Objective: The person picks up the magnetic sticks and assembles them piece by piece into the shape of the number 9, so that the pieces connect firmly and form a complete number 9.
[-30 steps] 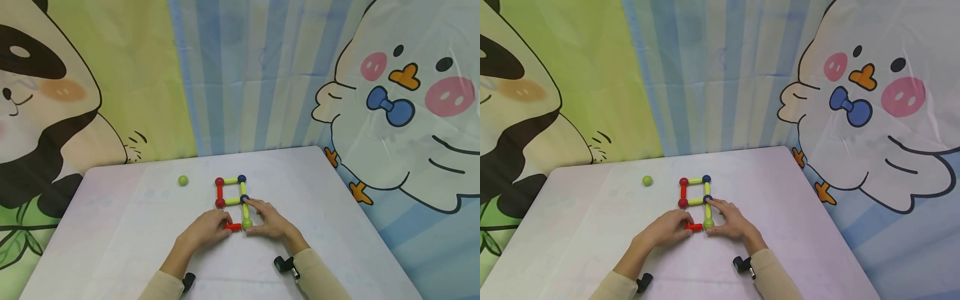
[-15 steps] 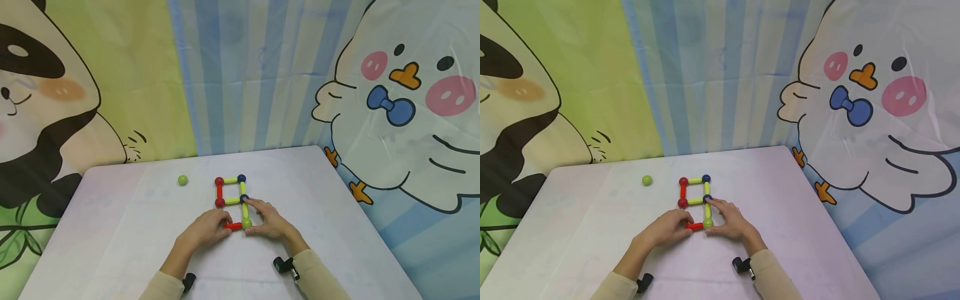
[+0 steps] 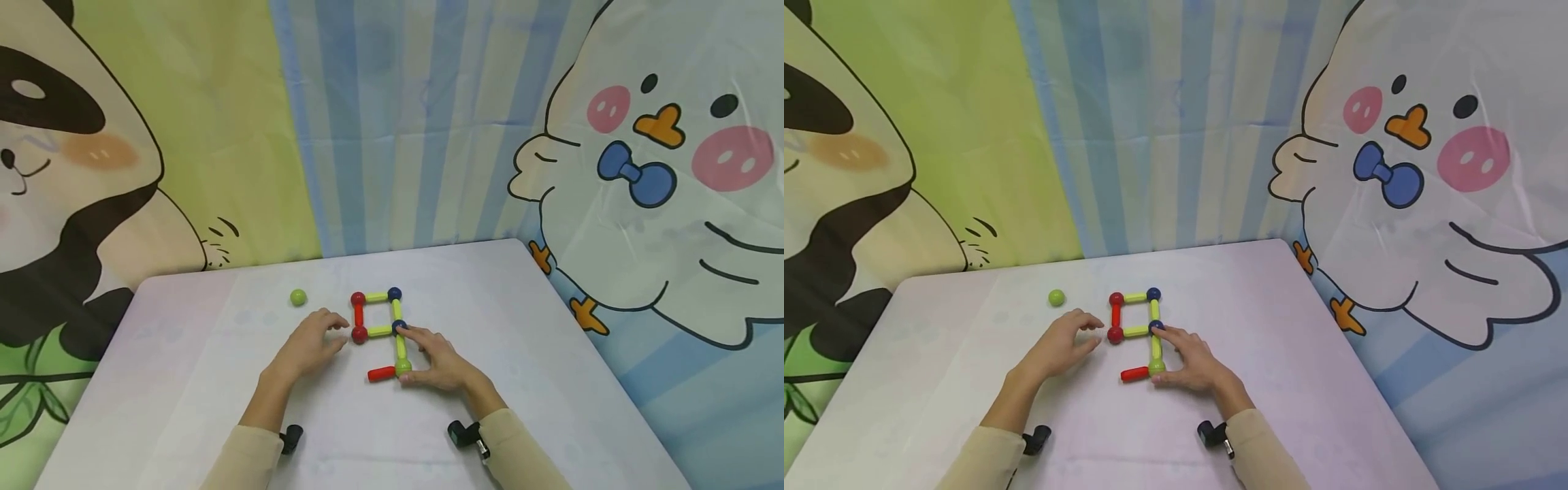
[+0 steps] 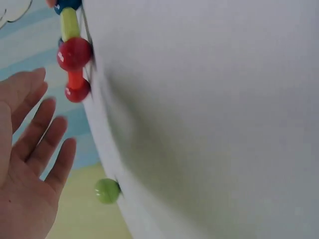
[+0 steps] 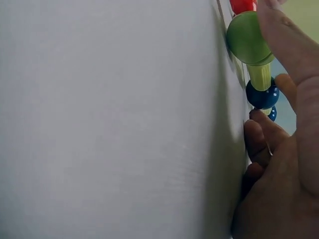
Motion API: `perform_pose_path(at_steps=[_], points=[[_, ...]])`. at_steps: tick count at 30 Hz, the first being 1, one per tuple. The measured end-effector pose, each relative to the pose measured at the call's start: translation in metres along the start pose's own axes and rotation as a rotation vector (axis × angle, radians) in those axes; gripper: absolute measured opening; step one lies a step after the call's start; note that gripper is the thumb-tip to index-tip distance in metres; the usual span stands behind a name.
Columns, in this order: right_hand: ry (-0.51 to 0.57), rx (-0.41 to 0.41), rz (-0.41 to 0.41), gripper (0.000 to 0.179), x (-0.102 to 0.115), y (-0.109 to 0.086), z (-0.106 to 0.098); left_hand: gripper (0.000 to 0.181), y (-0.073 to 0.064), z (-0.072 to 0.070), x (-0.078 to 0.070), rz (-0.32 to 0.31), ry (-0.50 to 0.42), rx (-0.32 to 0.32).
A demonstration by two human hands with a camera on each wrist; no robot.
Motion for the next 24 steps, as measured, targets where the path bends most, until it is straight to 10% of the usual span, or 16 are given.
perform_pose_path(at_steps=[5,10,24], points=[[-0.055,0.043,0.029,0.093,0.003,0.002,0.001,0.037,0.009,-0.003,0.02,-0.062,0.077,-0.228],[-0.064,0.03,0.033,0.09,0.006,0.002,0.004,0.055,0.014,-0.004,0.037,-0.159,0.04,-0.31],[0.013,-0.033,-0.121,0.05,0.018,0.009,0.017,0.063,0.029,-0.016,0.06,-0.269,0.064,-0.156]])
Point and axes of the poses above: each hand's wrist, its own y-axis towards the middle knuckle, its own z-axis out of the palm, x = y × z, the point moved 2 cm from there along y, towards the middle knuckle, and after that the axes turned 1 degree about x, right-handed, at the moved point
